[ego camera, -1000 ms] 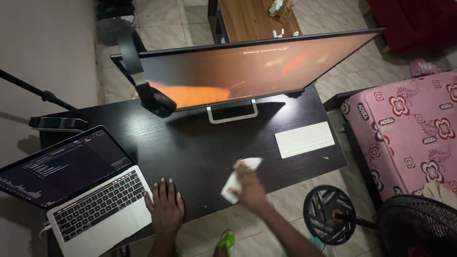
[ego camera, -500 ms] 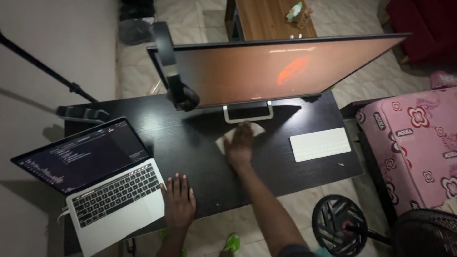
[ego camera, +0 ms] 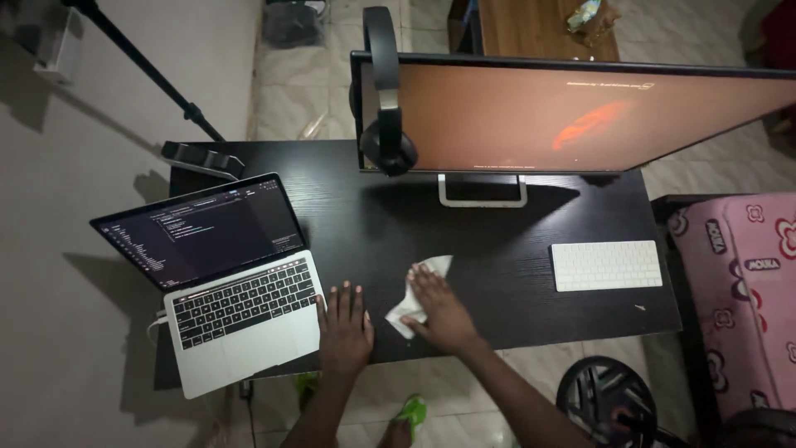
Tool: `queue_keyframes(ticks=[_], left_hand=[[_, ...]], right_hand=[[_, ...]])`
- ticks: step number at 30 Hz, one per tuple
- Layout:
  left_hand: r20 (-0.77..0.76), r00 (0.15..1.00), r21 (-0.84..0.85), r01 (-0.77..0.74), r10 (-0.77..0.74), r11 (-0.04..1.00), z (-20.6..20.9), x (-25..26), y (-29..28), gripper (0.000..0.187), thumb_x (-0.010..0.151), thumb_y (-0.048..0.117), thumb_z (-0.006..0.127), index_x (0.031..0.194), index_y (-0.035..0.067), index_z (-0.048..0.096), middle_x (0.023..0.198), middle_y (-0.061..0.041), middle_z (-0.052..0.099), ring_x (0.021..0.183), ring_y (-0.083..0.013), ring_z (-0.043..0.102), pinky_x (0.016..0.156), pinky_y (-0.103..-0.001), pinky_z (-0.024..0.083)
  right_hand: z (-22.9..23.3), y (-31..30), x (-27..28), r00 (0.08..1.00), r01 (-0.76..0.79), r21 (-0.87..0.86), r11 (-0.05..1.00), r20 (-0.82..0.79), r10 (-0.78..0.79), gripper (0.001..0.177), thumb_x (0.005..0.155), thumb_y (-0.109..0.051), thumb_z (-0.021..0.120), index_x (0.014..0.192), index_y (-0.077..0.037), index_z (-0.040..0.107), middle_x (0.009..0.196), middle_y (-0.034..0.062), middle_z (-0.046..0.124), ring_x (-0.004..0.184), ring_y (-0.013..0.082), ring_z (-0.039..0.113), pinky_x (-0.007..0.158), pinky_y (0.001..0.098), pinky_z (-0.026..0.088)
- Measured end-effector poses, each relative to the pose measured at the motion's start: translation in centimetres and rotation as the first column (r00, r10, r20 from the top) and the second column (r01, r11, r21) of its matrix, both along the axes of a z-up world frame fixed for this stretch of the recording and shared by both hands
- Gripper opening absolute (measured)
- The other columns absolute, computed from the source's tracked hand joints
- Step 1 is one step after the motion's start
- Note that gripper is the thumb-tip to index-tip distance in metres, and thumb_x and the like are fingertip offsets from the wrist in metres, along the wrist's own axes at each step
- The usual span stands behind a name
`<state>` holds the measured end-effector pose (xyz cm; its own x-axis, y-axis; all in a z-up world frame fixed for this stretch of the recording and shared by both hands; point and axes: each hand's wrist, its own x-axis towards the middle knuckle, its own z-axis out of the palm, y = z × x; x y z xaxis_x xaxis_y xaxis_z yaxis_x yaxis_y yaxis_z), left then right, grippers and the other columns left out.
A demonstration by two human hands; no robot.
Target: Cleaning a desk surface and laptop using a cloth.
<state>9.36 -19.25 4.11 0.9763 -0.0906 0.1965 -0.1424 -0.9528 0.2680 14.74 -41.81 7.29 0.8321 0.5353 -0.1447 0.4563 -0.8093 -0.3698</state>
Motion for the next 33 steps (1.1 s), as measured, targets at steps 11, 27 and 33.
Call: queue_keyframes(ticks=[11,27,33], left_hand=[[-0.010,1.000,-0.013,-0.020,0.020,1.000,0.7,0.3,-0.4,0.055,0.092,0.024,0.057,0.142,0.002,0.052,0.149,-0.021,0.048,0.141,-0.0400,0.042,0.123,-0.060,0.025],[-0.016,1.000,0.011,-0.020,0.021,1.000,-0.1,0.2,-0.5,0.052,0.092,0.027,0.058,0.138,0.003,0.056,0.149,-0.019,0.050,0.143,-0.0374,0.043,0.124,-0.062,0.022],[-0.007,1.000,0.020,0.005,-0.005,1.000,0.0,-0.3,-0.3,0.052,0.094,0.024,0.056,0.140,0.001,0.055,0.151,-0.020,0.049,0.145,-0.0380,0.042,0.125,-0.059,0.023]], right_hand=[[-5.1,0.2,11.2,0.900,0.256,-0.038,0.966,0.374,-0.224,0.067,0.109,-0.037,0.044,0.158,0.007,0.029,0.167,0.0256,0.025,0.158,0.0373,0.020,0.129,0.0463,0.015],[-3.7,8.2,10.6,0.962,-0.152,0.141,0.978,0.248,0.114,0.080,0.102,-0.051,0.054,0.156,0.004,0.035,0.167,0.0264,0.028,0.159,0.0403,0.020,0.130,0.0490,0.016],[-1.8,0.8,6.1,0.979,-0.131,0.081,0.988,0.168,0.116,0.082,0.101,-0.055,0.054,0.159,-0.001,0.033,0.169,0.0224,0.025,0.159,0.0367,0.019,0.129,0.0477,0.017]])
